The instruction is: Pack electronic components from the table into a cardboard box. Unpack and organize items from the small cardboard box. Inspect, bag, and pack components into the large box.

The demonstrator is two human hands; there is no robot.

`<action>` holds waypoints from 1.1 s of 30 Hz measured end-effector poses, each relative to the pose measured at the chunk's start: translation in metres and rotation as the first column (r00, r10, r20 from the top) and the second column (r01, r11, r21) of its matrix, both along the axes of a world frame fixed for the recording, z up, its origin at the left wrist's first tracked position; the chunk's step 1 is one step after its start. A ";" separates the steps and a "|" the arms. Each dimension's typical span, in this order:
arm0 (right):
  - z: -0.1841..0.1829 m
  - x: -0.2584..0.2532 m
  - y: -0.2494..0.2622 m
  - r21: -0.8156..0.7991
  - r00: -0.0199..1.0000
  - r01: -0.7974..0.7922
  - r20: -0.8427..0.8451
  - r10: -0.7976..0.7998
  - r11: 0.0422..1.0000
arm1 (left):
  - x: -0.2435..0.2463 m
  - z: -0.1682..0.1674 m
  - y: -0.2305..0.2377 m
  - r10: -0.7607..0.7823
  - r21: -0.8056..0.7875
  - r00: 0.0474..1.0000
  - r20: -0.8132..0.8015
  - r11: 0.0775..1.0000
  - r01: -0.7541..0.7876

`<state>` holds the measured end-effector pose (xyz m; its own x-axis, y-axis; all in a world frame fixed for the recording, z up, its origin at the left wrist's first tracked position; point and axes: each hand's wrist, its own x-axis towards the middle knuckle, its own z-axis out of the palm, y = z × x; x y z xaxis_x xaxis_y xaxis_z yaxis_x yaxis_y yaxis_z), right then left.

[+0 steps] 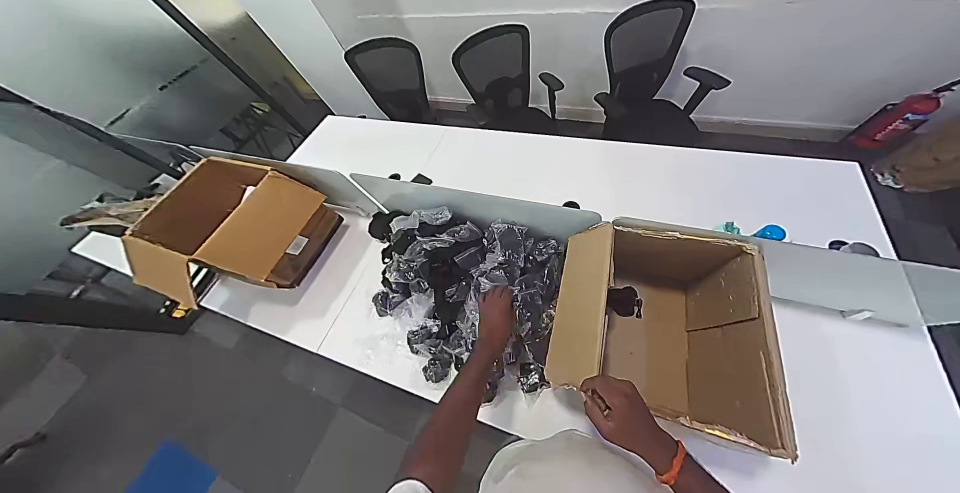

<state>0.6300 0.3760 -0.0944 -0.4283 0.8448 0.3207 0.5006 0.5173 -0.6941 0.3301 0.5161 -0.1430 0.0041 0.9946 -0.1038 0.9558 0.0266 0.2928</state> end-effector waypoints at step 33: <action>0.046 0.049 -0.042 -0.250 0.964 -0.039 -0.262 -0.029 0.967 | 0.083 0.133 -0.105 0.299 -0.286 0.265 0.917 0.954 -0.088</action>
